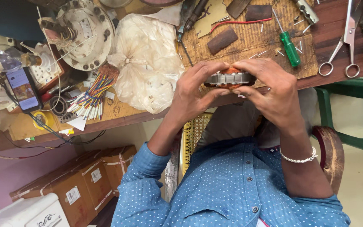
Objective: The person assembles a circular electrical component by inserting small white plastic pieces into slots around a copper-wound stator. They handle the component with both hands, rotate it to access different slots, and place each piece into position.
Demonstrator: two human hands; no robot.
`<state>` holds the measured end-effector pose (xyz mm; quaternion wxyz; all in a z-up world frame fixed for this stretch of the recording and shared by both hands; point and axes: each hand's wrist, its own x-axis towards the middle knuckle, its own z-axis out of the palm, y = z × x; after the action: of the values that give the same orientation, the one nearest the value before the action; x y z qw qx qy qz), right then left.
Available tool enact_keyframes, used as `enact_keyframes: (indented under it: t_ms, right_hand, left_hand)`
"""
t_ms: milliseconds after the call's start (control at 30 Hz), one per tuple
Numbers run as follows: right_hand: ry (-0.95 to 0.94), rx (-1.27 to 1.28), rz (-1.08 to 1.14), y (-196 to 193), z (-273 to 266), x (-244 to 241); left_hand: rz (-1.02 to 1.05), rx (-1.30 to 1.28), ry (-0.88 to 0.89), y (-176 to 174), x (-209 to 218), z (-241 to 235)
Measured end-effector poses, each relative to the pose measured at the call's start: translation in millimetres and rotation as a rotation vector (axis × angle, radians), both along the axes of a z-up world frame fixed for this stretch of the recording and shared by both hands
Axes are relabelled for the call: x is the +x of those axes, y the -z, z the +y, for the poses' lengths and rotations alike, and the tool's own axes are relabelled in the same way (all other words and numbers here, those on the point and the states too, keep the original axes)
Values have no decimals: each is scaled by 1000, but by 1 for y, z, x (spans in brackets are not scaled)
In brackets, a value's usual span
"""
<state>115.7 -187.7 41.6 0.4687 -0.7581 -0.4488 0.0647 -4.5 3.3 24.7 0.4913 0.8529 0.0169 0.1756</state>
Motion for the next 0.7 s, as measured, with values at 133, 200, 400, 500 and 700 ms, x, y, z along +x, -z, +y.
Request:
enact_keyframes:
  t_ms: [133,200,400,500,700]
  right_hand:
    - [18,14,45,1,0,-3]
    - [35,16,66,1,-1,-5]
    - [56,7,127,-1,-5,-10]
    - [54,28,116,3,-5,-10]
    - [64,76,62,14,4,-12]
  left_hand:
    - [5,126,-3,-4,-2,0]
    - [5,176,4,-6,-3,-2]
    - [-66,221,12,-12,-1,-4]
    - [-35,223,15,-13,0,-4]
    - [41,226,20,-11,-2,4]
